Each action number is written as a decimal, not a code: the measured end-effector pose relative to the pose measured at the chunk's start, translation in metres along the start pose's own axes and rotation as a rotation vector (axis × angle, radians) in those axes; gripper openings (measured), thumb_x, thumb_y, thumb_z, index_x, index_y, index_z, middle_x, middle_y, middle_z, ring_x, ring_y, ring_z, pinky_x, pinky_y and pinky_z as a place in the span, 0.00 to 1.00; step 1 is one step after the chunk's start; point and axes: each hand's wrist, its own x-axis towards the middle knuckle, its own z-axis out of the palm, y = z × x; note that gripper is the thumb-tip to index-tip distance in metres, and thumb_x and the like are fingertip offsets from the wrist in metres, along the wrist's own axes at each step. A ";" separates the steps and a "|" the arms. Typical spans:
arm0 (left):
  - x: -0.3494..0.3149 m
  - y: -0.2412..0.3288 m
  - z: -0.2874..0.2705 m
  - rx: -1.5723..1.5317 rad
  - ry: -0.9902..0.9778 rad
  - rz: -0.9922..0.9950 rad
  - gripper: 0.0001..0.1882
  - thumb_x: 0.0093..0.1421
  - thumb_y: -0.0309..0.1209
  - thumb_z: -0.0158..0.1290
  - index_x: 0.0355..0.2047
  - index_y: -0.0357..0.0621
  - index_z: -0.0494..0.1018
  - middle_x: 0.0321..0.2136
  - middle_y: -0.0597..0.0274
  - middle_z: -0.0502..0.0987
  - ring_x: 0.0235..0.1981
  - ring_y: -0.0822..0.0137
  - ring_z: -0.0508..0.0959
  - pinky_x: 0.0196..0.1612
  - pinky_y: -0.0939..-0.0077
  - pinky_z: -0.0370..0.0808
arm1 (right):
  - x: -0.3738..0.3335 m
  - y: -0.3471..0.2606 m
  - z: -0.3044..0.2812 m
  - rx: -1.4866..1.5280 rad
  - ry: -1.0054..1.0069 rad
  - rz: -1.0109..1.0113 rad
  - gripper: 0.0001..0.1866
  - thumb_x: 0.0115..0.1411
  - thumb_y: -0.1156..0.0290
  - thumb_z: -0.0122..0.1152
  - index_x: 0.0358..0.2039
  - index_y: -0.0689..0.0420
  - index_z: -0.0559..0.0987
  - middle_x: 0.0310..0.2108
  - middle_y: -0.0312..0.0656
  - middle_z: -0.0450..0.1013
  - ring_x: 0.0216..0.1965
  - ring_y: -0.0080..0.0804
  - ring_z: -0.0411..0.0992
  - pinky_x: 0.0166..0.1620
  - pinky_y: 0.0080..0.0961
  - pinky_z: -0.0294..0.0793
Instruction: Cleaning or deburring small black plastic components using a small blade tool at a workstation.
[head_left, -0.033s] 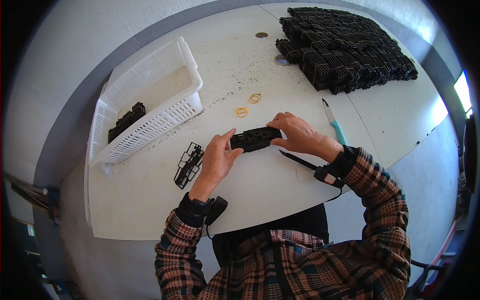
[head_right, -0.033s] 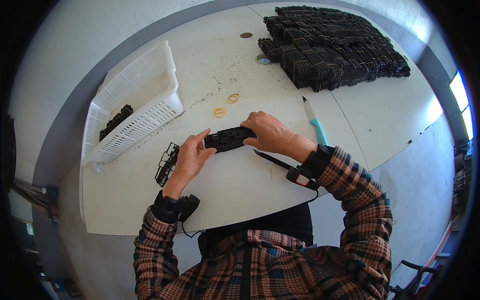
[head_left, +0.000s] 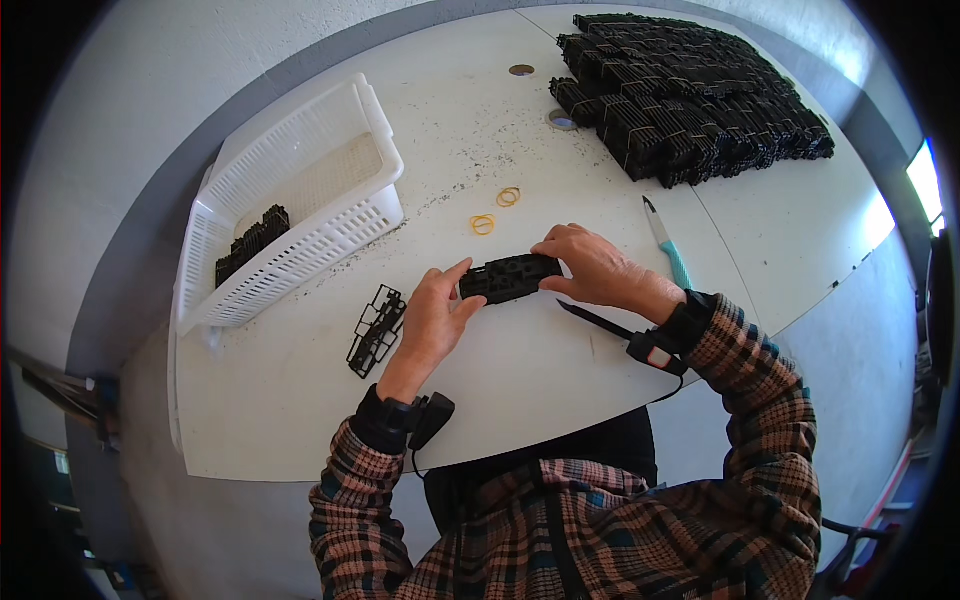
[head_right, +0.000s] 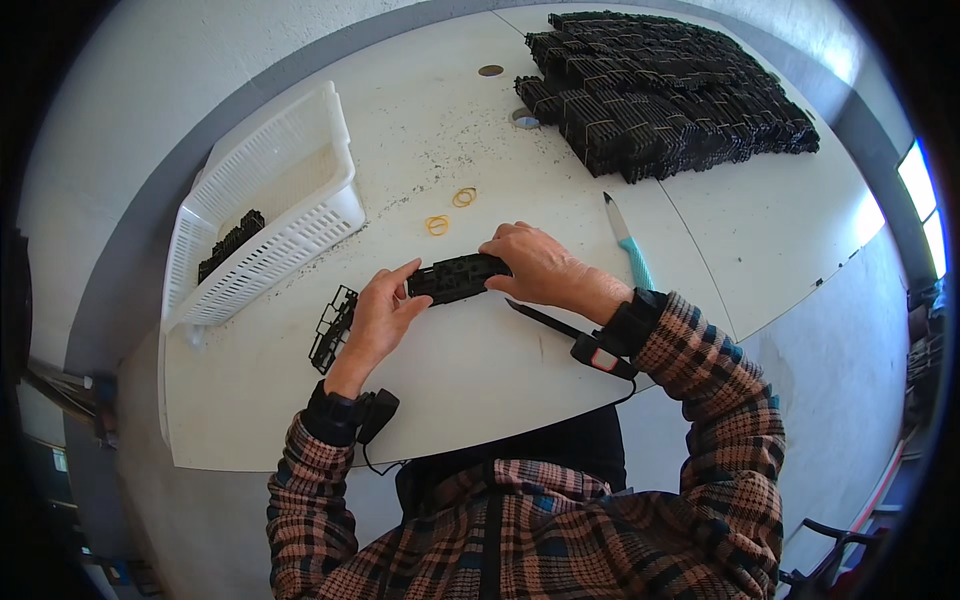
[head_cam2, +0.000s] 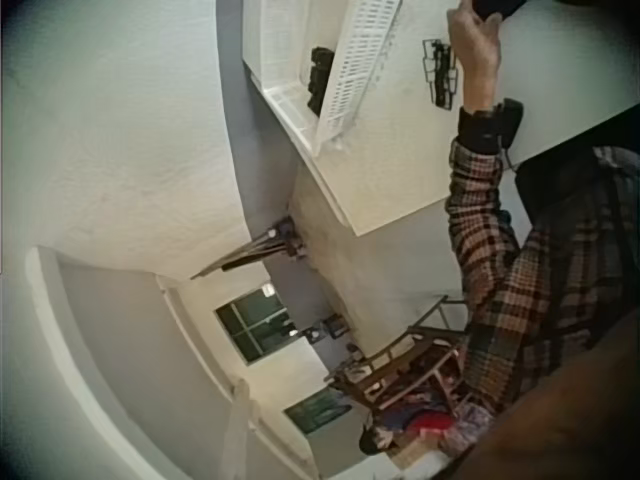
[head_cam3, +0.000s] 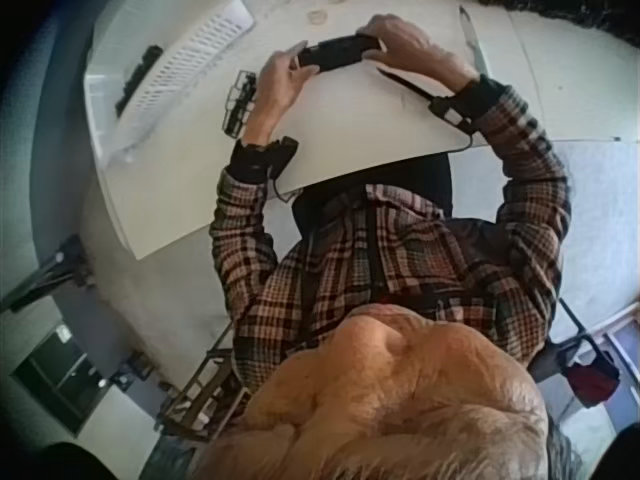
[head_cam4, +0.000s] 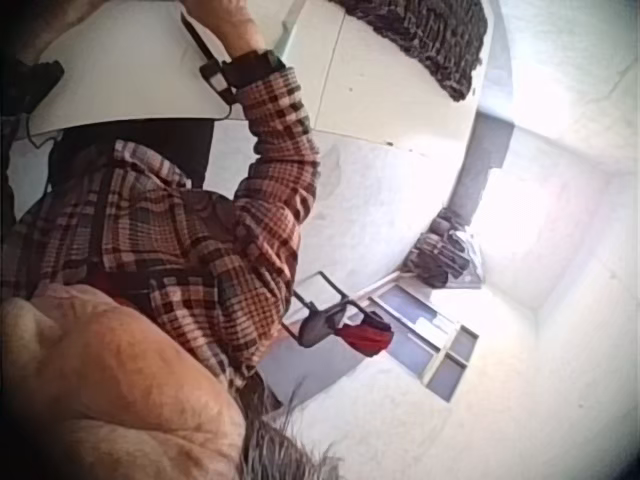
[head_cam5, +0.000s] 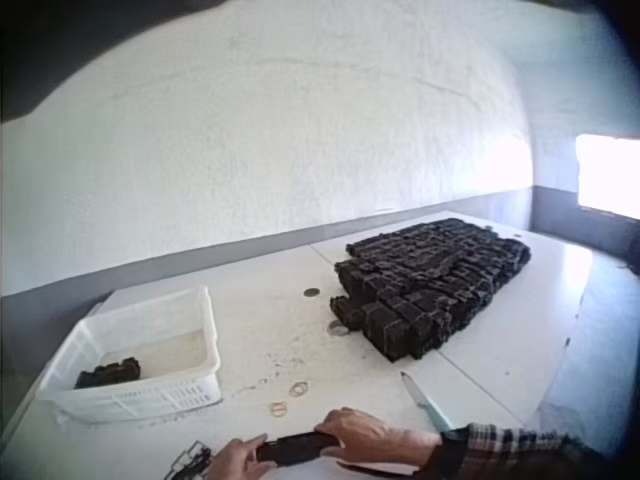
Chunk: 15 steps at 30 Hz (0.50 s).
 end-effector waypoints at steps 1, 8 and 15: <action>0.001 0.001 -0.001 0.041 -0.006 0.019 0.29 0.52 0.28 0.64 0.55 0.41 0.71 0.23 0.66 0.66 0.23 0.72 0.67 0.29 0.78 0.69 | 0.000 0.000 0.000 0.003 -0.004 -0.004 0.21 0.52 0.69 0.68 0.46 0.63 0.78 0.43 0.48 0.74 0.49 0.44 0.70 0.53 0.35 0.70; 0.007 0.007 -0.007 0.067 -0.047 0.051 0.24 0.52 0.28 0.64 0.51 0.40 0.75 0.22 0.61 0.68 0.22 0.69 0.68 0.30 0.75 0.70 | 0.004 -0.002 -0.002 -0.029 -0.050 0.017 0.21 0.52 0.69 0.69 0.47 0.61 0.78 0.41 0.46 0.74 0.48 0.43 0.70 0.52 0.35 0.70; 0.002 0.012 -0.009 0.041 -0.063 0.014 0.22 0.52 0.26 0.64 0.48 0.37 0.76 0.20 0.59 0.72 0.22 0.69 0.70 0.30 0.74 0.71 | 0.004 -0.003 -0.002 -0.002 -0.086 0.022 0.19 0.51 0.67 0.69 0.44 0.59 0.79 0.38 0.47 0.73 0.46 0.44 0.70 0.51 0.34 0.69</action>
